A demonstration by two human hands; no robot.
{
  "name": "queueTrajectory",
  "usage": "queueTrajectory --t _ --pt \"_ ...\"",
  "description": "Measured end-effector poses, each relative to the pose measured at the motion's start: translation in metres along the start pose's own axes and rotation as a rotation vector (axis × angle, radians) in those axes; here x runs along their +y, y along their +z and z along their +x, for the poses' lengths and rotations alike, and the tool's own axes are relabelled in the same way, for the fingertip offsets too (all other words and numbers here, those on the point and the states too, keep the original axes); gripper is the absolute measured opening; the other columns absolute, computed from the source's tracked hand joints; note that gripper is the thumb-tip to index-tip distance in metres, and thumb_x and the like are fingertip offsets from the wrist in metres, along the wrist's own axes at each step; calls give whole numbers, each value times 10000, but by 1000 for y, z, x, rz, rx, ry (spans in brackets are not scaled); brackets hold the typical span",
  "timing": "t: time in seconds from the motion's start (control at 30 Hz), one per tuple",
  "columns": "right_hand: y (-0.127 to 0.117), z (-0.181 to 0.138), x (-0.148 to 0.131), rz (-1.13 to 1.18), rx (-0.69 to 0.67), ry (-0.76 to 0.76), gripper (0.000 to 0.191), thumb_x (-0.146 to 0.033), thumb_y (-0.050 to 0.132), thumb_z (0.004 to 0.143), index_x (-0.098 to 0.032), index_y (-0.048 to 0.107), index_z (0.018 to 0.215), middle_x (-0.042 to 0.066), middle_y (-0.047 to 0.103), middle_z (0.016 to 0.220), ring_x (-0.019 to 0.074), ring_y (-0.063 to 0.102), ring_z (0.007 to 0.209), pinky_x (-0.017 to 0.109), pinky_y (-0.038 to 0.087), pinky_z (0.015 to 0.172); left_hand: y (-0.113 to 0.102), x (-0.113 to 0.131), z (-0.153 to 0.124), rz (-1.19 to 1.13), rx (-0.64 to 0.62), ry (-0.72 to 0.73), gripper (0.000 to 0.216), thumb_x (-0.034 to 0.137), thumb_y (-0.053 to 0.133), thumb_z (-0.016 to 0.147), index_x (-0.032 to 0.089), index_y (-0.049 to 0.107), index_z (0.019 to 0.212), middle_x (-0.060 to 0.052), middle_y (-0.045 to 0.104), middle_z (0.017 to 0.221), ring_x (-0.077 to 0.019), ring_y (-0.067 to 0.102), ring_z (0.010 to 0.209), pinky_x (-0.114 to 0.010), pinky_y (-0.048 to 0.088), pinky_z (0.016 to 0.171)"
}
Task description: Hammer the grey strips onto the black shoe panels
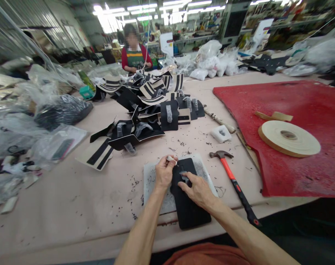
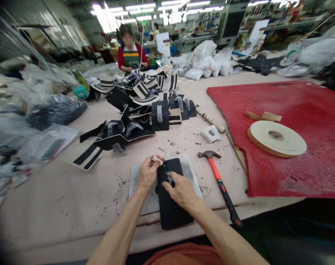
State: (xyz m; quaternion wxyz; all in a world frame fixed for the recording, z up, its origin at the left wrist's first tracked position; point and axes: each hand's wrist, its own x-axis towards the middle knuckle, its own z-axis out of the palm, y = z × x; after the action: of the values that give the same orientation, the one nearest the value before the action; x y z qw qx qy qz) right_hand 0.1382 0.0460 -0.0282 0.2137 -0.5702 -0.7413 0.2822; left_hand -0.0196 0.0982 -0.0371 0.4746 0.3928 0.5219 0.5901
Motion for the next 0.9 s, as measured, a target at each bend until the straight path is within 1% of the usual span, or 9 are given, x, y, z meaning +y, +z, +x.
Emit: queueTrajectory --t 0.07,0.13,0.23,0.53,0.63,0.7,0.77,0.83,0.9 --pt "1 0 2 3 18 -15 371 -363 642 898 -177 653 1219 98 737 1129 270 703 1002 372 516 905 10 -7 4 37 -60 -5 352 426 747 773 152 690 986 -81 787 897 -209 747 845 -312 581 791" --pt "3 -1 4 0 31 -16 370 -360 639 896 -180 653 1219 98 733 1147 273 702 1017 375 522 909 13 -14 5 70 -79 -2 345 432 734 787 160 686 995 -77 788 893 -211 749 851 -314 580 793" --pt "5 -1 5 -7 39 -9 370 -356 632 896 -183 649 1222 97 735 1143 275 706 1015 377 532 899 11 -20 5 97 -80 4 336 436 715 813 168 670 1010 -75 790 904 -213 751 865 -320 580 803" --pt "8 0 10 16 58 3 381 -352 640 891 -179 639 1231 96 737 1146 269 713 1010 370 534 889 10 -20 3 239 -114 34 289 411 654 875 169 659 1033 -73 789 924 -205 749 865 -306 579 795" --pt "8 -1 11 23 61 -1 389 -353 637 892 -173 636 1237 102 734 1149 275 709 1019 377 529 890 11 -21 1 347 -114 100 217 351 621 899 187 654 1037 -54 786 918 -192 742 856 -295 568 803" --pt "6 0 10 39 49 0 387 -359 631 897 -173 636 1236 109 731 1154 272 706 1020 376 520 891 13 -20 0 432 -110 172 171 301 594 912 200 650 1037 -42 781 914 -179 731 836 -285 560 799" --pt "1 0 8 76 21 4 389 -364 620 903 -169 632 1240 117 728 1153 267 703 1010 372 510 886 15 -19 -1 505 -133 256 143 264 567 922 209 646 1027 -34 773 914 -168 717 810 -274 554 786" --pt "-7 -1 6 132 -36 8 436 -364 615 901 -165 601 1288 109 740 1082 253 705 943 357 507 844 16 -16 -1 567 -195 333 127 238 550 926 217 643 1011 -29 761 918 -162 705 803 -266 548 786" --pt "-17 -2 8 203 -91 1 486 -364 605 902 -176 554 1347 67 741 949 217 693 813 325 504 761 17 -14 0 602 -264 379 133 216 536 927 223 639 1010 -28 748 934 -160 698 821 -261 544 800"
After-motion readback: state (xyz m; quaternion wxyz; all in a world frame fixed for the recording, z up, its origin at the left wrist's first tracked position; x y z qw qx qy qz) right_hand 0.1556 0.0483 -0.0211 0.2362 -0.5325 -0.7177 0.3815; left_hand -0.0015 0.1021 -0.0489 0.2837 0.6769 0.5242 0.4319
